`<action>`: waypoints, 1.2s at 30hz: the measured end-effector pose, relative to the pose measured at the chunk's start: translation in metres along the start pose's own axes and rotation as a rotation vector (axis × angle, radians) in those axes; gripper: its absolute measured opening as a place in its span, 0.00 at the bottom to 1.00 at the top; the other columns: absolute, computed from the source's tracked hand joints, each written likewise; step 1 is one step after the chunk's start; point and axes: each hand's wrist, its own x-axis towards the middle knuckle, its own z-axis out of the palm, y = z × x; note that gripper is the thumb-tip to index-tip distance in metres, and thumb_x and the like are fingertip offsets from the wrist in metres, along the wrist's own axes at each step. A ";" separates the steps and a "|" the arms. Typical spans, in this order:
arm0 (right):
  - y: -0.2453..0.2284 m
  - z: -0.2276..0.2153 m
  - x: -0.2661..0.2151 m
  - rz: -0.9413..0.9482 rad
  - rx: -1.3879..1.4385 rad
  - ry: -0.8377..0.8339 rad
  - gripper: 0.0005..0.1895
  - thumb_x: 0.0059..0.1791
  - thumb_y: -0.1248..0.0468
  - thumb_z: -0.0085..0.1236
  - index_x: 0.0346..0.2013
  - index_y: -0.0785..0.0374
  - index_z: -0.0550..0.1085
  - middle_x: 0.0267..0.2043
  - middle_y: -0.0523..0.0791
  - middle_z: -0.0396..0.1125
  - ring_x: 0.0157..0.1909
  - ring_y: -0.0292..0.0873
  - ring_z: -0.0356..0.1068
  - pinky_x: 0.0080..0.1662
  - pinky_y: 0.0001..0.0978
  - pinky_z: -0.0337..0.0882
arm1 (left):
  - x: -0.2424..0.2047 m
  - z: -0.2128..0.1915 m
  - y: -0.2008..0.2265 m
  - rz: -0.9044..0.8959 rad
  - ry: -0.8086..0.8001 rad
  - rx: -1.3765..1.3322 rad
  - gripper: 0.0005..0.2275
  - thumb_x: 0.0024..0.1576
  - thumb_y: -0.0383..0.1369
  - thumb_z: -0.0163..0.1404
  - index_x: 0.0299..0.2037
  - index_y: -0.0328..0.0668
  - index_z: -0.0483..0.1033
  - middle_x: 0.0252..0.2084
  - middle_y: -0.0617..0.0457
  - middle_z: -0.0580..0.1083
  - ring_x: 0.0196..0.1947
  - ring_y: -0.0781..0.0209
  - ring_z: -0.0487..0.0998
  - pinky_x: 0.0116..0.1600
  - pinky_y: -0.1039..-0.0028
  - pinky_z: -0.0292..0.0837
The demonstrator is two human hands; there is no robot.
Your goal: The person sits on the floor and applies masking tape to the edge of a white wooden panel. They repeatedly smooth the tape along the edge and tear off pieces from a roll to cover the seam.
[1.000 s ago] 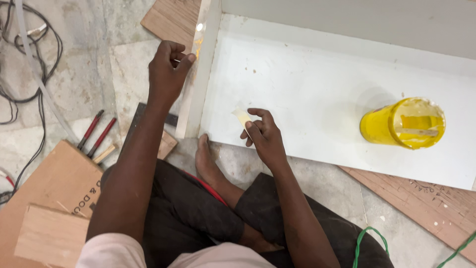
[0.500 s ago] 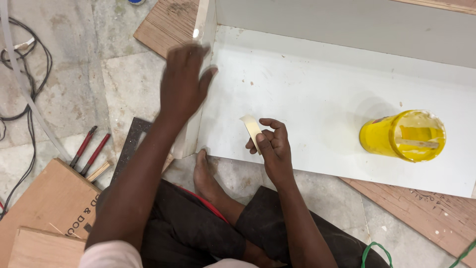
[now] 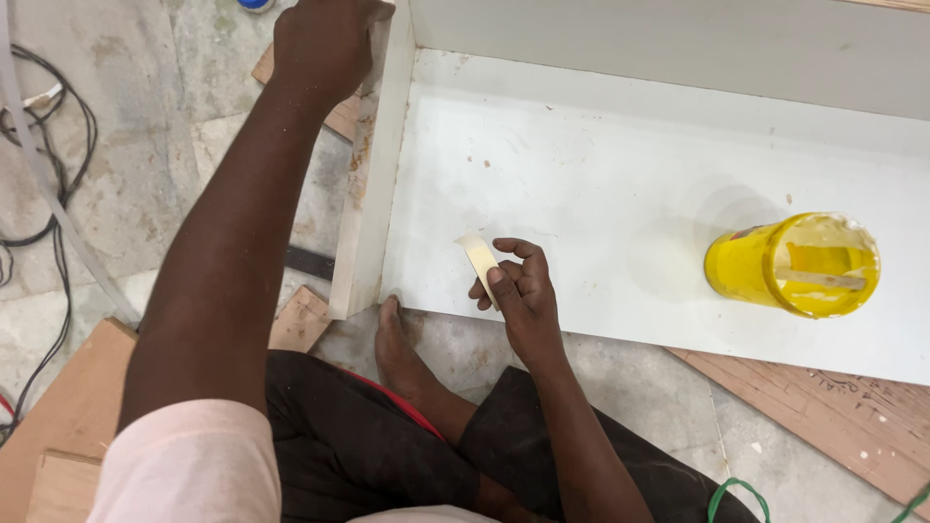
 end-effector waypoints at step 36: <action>0.008 -0.001 0.004 0.031 0.007 0.073 0.24 0.56 0.56 0.49 0.61 0.69 0.60 0.30 0.47 0.73 0.32 0.37 0.70 0.38 0.29 0.71 | 0.030 0.006 -0.003 0.338 -0.032 0.430 0.08 0.67 0.29 0.52 0.36 0.41 0.83 0.46 0.53 0.79 0.51 0.55 0.79 0.52 0.63 0.74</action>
